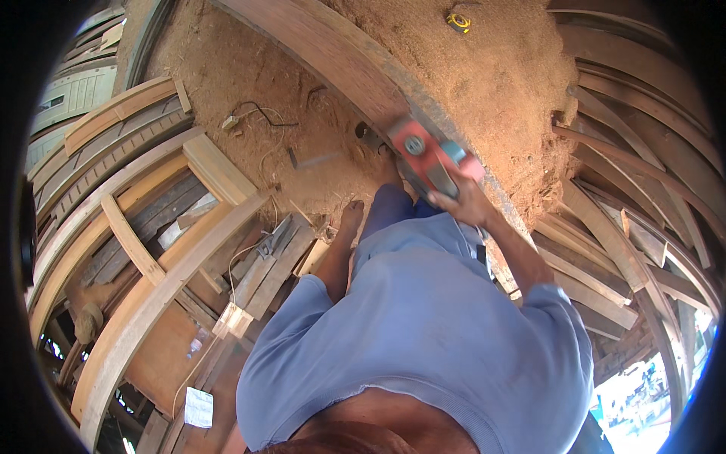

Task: The person smooths a long wooden plank using a hand plane and an electric sander. They repeatedly plane and sand the plank, flip it over, and inspect the surface. The person also removes a splinter from their finger during the process.

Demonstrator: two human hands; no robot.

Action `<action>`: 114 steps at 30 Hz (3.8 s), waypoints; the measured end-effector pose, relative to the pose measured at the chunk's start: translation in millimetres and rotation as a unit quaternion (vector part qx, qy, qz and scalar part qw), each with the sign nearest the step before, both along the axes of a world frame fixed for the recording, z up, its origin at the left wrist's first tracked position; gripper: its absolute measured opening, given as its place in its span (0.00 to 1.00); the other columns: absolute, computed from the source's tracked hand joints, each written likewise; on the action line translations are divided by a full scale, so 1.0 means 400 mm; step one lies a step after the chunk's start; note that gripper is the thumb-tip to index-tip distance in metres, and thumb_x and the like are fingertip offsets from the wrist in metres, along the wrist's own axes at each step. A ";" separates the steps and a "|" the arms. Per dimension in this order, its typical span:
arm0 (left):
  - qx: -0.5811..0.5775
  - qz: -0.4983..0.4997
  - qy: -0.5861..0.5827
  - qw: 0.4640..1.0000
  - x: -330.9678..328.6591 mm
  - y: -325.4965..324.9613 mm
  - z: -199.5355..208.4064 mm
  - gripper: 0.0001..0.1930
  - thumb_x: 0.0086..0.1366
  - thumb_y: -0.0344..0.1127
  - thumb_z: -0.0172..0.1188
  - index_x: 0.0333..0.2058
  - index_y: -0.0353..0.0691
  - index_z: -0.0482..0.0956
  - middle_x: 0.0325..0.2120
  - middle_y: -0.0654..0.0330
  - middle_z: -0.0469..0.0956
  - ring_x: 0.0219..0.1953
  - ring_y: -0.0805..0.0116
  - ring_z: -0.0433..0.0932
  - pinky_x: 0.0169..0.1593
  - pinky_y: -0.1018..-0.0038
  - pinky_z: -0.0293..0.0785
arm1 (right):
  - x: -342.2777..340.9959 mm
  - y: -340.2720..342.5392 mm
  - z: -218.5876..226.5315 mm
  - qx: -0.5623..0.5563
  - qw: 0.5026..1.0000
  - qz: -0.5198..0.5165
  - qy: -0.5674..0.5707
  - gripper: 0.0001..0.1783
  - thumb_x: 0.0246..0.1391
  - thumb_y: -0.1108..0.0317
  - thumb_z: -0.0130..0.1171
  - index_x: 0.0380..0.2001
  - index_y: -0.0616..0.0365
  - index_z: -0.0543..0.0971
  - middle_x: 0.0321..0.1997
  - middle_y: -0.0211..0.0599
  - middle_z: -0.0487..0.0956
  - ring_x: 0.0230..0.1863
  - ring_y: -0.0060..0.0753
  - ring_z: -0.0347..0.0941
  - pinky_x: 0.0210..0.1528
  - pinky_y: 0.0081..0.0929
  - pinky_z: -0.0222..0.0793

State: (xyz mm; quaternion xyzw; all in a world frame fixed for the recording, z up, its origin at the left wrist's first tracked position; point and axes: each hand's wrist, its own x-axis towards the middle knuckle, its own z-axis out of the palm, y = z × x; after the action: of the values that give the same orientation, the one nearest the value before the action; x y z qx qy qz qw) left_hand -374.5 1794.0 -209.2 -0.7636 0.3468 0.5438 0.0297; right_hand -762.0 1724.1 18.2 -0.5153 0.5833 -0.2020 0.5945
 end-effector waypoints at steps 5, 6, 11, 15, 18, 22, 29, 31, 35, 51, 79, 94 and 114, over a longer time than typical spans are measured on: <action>-0.015 -0.044 -0.025 0.999 -0.049 0.017 0.038 0.25 0.68 0.51 0.55 0.53 0.37 0.81 0.46 0.46 0.84 0.52 0.55 0.82 0.57 0.66 0.74 | -0.003 0.069 0.030 0.041 0.998 -0.036 0.018 0.31 0.58 0.57 0.68 0.58 0.64 0.75 0.47 0.57 0.83 0.52 0.49 0.82 0.55 0.43 0.75; -0.014 -0.027 -0.017 0.999 -0.058 0.014 0.044 0.25 0.69 0.51 0.54 0.52 0.36 0.81 0.46 0.45 0.84 0.52 0.54 0.82 0.56 0.66 0.74 | 0.014 0.035 0.031 0.029 0.998 -0.040 0.029 0.30 0.58 0.56 0.68 0.57 0.64 0.75 0.47 0.57 0.83 0.51 0.50 0.82 0.54 0.43 0.75; -0.034 0.033 -0.017 0.999 -0.080 -0.091 0.093 0.25 0.69 0.51 0.53 0.47 0.33 0.81 0.44 0.43 0.84 0.50 0.50 0.82 0.55 0.63 0.74 | 0.154 -0.324 -0.036 -0.067 0.997 -0.003 0.032 0.39 0.57 0.37 0.63 0.56 0.63 0.76 0.46 0.59 0.83 0.51 0.55 0.81 0.53 0.45 0.75; -0.169 -0.014 -0.073 0.983 -0.091 -0.167 0.037 0.26 0.69 0.52 0.53 0.51 0.33 0.79 0.44 0.39 0.82 0.51 0.47 0.82 0.56 0.61 0.74 | 0.282 -0.701 -0.091 -0.184 0.982 -0.038 0.004 0.35 0.56 0.32 0.61 0.49 0.55 0.80 0.41 0.51 0.83 0.45 0.46 0.81 0.50 0.44 0.74; -0.085 -0.047 -0.022 0.995 -0.212 -0.316 0.162 0.34 0.67 0.47 0.59 0.65 0.30 0.67 0.57 0.39 0.76 0.62 0.52 0.75 0.62 0.63 0.71 | 0.263 -0.890 -0.060 -0.092 0.995 -0.039 -0.009 0.32 0.57 0.35 0.63 0.45 0.53 0.82 0.38 0.43 0.82 0.43 0.37 0.79 0.49 0.40 0.74; -0.235 -0.026 0.085 0.968 -0.304 -0.272 0.068 0.42 0.62 0.37 0.64 0.70 0.32 0.54 0.60 0.33 0.70 0.62 0.44 0.73 0.63 0.60 0.70 | 0.213 -0.845 -0.002 -0.058 0.998 -0.005 0.018 0.32 0.57 0.37 0.65 0.52 0.51 0.79 0.43 0.41 0.82 0.47 0.35 0.77 0.52 0.39 0.73; -0.327 -0.181 0.171 0.912 -0.370 -0.174 -0.034 0.46 0.59 0.28 0.61 0.69 0.31 0.40 0.53 0.43 0.71 0.55 0.55 0.74 0.56 0.65 0.74 | -0.001 -0.305 -0.022 0.004 1.000 0.003 -0.029 0.43 0.57 0.43 0.66 0.67 0.58 0.67 0.51 0.48 0.81 0.55 0.41 0.79 0.59 0.37 0.72; -0.230 -0.122 0.221 0.940 -0.393 -0.209 0.125 0.47 0.60 0.31 0.62 0.70 0.30 0.40 0.55 0.40 0.69 0.55 0.53 0.75 0.52 0.65 0.75 | -0.055 -0.110 -0.024 0.045 0.998 -0.032 -0.024 0.38 0.56 0.52 0.69 0.65 0.60 0.70 0.51 0.48 0.83 0.53 0.40 0.80 0.58 0.37 0.73; -0.199 -0.104 0.122 0.967 -0.310 -0.116 0.034 0.53 0.62 0.41 0.67 0.72 0.29 0.38 0.59 0.34 0.68 0.59 0.49 0.74 0.54 0.66 0.77 | -0.027 -0.093 0.028 0.076 0.996 -0.043 0.010 0.33 0.55 0.59 0.71 0.61 0.62 0.73 0.49 0.51 0.83 0.52 0.42 0.81 0.56 0.38 0.74; -0.252 -0.067 0.032 0.965 -0.158 -0.295 0.168 0.30 0.66 0.42 0.64 0.61 0.31 0.69 0.53 0.41 0.79 0.54 0.52 0.80 0.57 0.64 0.76 | 0.276 -0.892 -0.008 -0.176 0.984 -0.015 0.000 0.33 0.59 0.39 0.63 0.53 0.57 0.79 0.43 0.45 0.82 0.47 0.39 0.79 0.51 0.40 0.72; -0.084 -0.154 0.589 0.789 -0.591 -0.547 0.631 0.18 0.70 0.31 0.61 0.55 0.33 0.70 0.47 0.47 0.81 0.46 0.59 0.83 0.54 0.64 0.80 | -0.153 0.718 -0.154 -0.114 0.195 -0.970 -0.092 0.19 0.64 0.49 0.61 0.23 0.43 0.71 0.18 0.21 0.69 0.18 0.20 0.67 0.20 0.26 0.68; 0.010 -0.148 0.721 0.677 -0.677 -0.433 0.946 0.28 0.70 0.23 0.51 0.67 0.36 0.58 0.60 0.37 0.71 0.64 0.42 0.71 0.71 0.50 0.65 | -0.146 0.875 -0.248 0.028 0.290 -0.953 -0.087 0.21 0.66 0.47 0.56 0.39 0.56 0.70 0.32 0.34 0.74 0.30 0.35 0.71 0.30 0.31 0.72; -0.155 -0.288 0.594 0.735 -0.410 -0.563 1.158 0.28 0.70 0.25 0.51 0.65 0.20 0.58 0.42 0.45 0.85 0.22 0.78 0.77 0.27 0.83 0.78 | 0.204 -0.050 0.473 -0.286 0.834 -0.364 -0.299 0.18 0.67 0.60 0.59 0.49 0.66 0.80 0.44 0.36 0.82 0.41 0.26 0.78 0.47 0.24 0.74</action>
State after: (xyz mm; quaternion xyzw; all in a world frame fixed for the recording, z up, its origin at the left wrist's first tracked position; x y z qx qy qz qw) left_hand -538.6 1568.7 254.1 -0.1426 0.5767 0.7909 -0.1466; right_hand -680.6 1704.1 207.5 -0.3276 0.4385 -0.7059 0.4495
